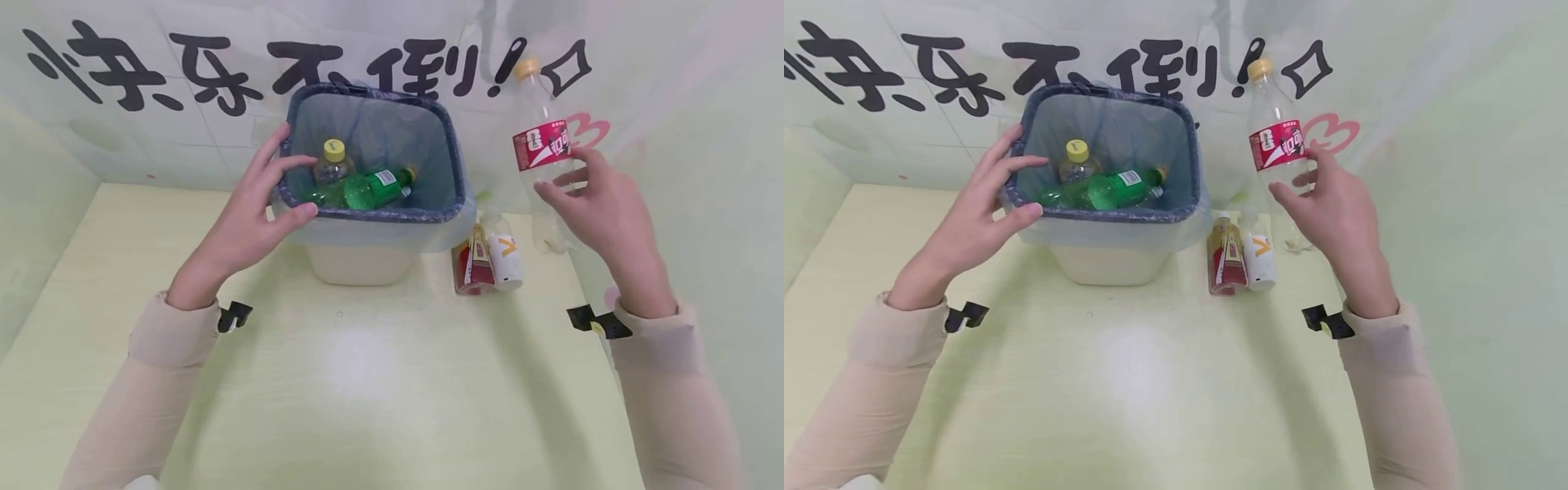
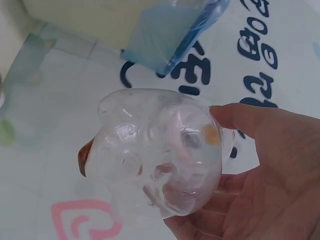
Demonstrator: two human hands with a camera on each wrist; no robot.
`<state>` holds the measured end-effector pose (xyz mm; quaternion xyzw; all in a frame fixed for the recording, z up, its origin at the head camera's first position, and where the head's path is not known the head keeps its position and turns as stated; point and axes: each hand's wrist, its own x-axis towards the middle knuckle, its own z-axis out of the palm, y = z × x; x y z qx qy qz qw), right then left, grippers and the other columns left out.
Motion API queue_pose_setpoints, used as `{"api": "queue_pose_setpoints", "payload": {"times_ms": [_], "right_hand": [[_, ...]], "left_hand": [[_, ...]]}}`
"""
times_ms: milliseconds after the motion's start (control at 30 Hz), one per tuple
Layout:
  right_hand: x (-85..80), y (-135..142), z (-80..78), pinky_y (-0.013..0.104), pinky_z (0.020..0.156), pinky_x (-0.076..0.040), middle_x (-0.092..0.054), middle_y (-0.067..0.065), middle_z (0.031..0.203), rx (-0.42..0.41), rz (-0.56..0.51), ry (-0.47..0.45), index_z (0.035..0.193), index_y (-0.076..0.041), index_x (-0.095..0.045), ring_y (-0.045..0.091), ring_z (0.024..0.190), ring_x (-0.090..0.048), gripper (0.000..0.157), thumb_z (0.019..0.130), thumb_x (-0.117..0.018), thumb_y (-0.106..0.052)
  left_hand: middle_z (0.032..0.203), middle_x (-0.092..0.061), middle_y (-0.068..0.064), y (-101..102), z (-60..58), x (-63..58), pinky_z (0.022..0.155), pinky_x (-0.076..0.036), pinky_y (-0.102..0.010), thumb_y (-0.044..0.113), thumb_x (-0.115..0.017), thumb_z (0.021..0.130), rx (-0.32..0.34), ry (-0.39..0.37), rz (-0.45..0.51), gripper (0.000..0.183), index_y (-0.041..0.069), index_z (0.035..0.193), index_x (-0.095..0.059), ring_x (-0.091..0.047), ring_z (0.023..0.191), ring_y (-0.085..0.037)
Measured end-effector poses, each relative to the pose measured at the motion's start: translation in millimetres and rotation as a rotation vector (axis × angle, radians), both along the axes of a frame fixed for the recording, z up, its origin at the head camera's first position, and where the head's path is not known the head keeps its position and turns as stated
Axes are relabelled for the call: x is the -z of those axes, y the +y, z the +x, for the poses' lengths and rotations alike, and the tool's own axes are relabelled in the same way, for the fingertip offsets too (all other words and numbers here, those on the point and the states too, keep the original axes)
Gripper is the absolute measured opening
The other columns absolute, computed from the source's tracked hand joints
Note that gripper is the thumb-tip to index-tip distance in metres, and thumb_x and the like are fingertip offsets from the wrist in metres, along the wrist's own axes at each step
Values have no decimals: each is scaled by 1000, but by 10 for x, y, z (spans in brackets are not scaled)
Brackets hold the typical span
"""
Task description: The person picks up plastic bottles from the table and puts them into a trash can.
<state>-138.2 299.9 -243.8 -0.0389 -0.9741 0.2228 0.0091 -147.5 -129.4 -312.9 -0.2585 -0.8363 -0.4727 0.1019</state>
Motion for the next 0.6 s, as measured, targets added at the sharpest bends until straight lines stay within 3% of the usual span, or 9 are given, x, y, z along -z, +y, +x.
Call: {"api": "queue_pose_setpoints", "payload": {"times_ms": [133, 300, 600], "right_hand": [[-81, -110, 27, 57, 91, -47, -62, 13, 134, -19, -16, 21, 159, -19, -23, 35, 119, -60, 85, 92, -56, -60], [-138, -208, 10, 57, 92, -47, -62, 13, 133, -45, -26, 50, 157, -18, -27, 35, 117, -62, 82, 92, -58, -58], [-409, -521, -89, 51, 92, -51, -63, 8, 132, -92, -34, 101, 157, -20, -27, 28, 116, -63, 81, 92, -60, -56]], "left_hand": [[165, -12, 5, -4, -4, 7, 112, -25, -61, 37, -67, 93, 4, 5, -4, 55, 11, 140, -55, -13, 150, -16], [165, -12, 5, -2, -10, 8, 114, -20, -63, 43, -65, 93, 7, 5, -23, 59, 12, 142, -53, -13, 150, -17], [165, -13, 5, -2, -13, 29, 115, -19, -61, 42, -64, 92, -10, 14, -3, 61, 11, 143, -51, -13, 150, -16]]}}
